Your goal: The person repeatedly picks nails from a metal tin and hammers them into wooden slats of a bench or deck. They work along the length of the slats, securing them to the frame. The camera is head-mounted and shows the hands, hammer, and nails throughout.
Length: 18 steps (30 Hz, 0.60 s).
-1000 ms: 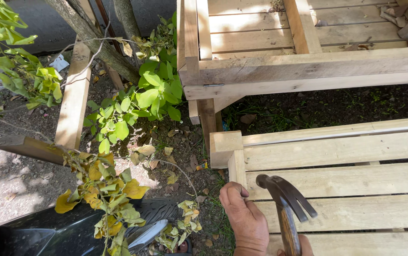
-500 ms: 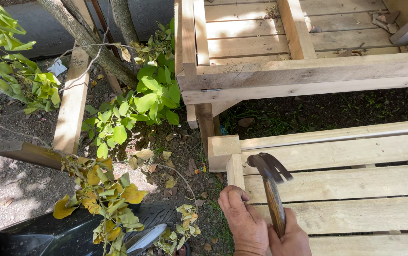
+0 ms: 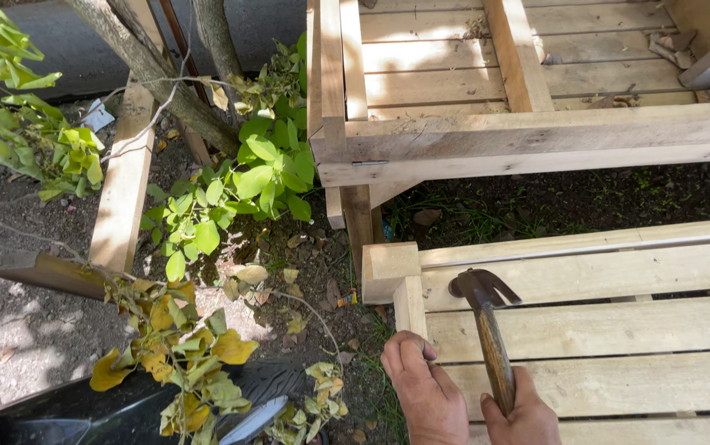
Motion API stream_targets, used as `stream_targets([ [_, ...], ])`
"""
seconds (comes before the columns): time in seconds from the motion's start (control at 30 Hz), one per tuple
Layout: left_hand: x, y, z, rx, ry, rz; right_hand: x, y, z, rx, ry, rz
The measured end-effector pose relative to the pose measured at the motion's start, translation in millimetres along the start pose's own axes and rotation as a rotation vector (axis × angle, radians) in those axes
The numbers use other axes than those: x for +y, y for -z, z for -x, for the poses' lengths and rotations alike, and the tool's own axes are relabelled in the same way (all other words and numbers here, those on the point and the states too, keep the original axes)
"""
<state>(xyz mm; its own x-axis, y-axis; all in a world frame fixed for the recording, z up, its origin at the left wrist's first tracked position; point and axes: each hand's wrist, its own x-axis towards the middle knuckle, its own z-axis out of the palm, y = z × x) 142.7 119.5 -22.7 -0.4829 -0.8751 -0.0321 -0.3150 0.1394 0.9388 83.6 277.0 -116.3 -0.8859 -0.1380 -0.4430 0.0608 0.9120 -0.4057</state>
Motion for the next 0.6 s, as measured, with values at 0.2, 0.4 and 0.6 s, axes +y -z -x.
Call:
stream_targets([
  [0.2,-1,3,1,-0.014,0.036,-0.016,-25,10,3,0.03,0.005,0.004],
  [0.4,1,3,0,-0.056,0.08,-0.028,-13,11,15,0.049,0.04,-0.179],
  [0.6,-1,2,-2,-0.006,0.033,-0.011,-43,4,23,-0.086,0.055,-0.054],
])
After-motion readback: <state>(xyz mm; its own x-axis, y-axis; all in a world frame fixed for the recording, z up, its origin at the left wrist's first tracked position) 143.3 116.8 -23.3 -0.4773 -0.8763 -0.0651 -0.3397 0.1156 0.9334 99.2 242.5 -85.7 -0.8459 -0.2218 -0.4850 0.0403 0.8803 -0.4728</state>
